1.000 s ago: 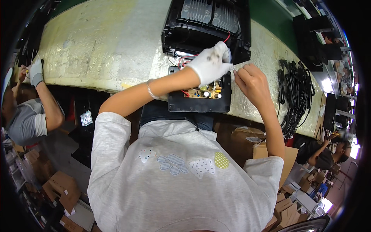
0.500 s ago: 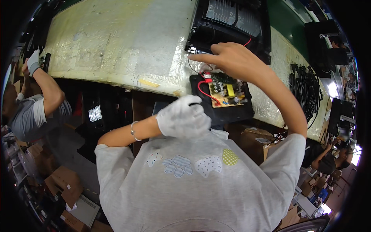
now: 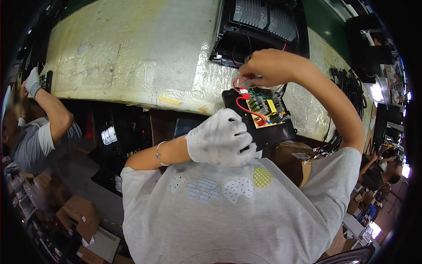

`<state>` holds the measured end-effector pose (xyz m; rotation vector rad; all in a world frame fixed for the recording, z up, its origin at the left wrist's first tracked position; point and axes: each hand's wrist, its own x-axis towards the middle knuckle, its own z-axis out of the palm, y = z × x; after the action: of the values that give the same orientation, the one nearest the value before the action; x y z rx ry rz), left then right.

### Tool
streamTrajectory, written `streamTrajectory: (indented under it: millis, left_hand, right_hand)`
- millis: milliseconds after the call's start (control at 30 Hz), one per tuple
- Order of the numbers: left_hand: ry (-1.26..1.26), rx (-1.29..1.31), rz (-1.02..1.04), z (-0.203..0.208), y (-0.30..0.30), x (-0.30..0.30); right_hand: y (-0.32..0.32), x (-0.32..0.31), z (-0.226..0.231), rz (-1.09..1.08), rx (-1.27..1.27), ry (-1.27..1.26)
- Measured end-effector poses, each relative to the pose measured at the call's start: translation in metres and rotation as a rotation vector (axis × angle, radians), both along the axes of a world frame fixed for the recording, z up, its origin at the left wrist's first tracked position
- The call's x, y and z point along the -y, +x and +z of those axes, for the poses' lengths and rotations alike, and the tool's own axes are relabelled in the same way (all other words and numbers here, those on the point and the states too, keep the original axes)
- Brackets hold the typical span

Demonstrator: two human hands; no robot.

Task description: Assembling an electronic device by connecting a circuit board and wires inside a black casing on an assembly line.

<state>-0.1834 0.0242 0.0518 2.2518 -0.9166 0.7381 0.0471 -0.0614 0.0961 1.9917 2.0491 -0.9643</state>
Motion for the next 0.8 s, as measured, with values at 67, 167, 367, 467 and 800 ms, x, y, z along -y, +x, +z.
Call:
streamTrajectory:
  millis: [67,167,367,467,800]
  left_hand:
    - [-0.022,-0.023,0.005,-0.004,0.004,-0.003]
    - [-0.483,-0.240,0.353,-0.019,0.013,-0.005]
    - [-0.537,-0.445,0.261,0.000,0.050,-0.014]
    - [-0.580,-0.459,0.062,-0.001,0.065,-0.021]
    - [-0.557,-0.366,0.049,-0.025,0.085,-0.039]
  right_hand:
    - [0.004,-0.005,0.027,0.006,-0.055,0.019]
    - [0.006,0.003,0.045,0.059,-0.204,0.235]
    - [-0.005,0.016,0.055,-0.162,-0.277,0.259]
    - [-0.010,0.024,0.053,-0.264,-0.178,0.327]
    - [-0.023,0.043,0.043,-0.588,-0.154,0.355]
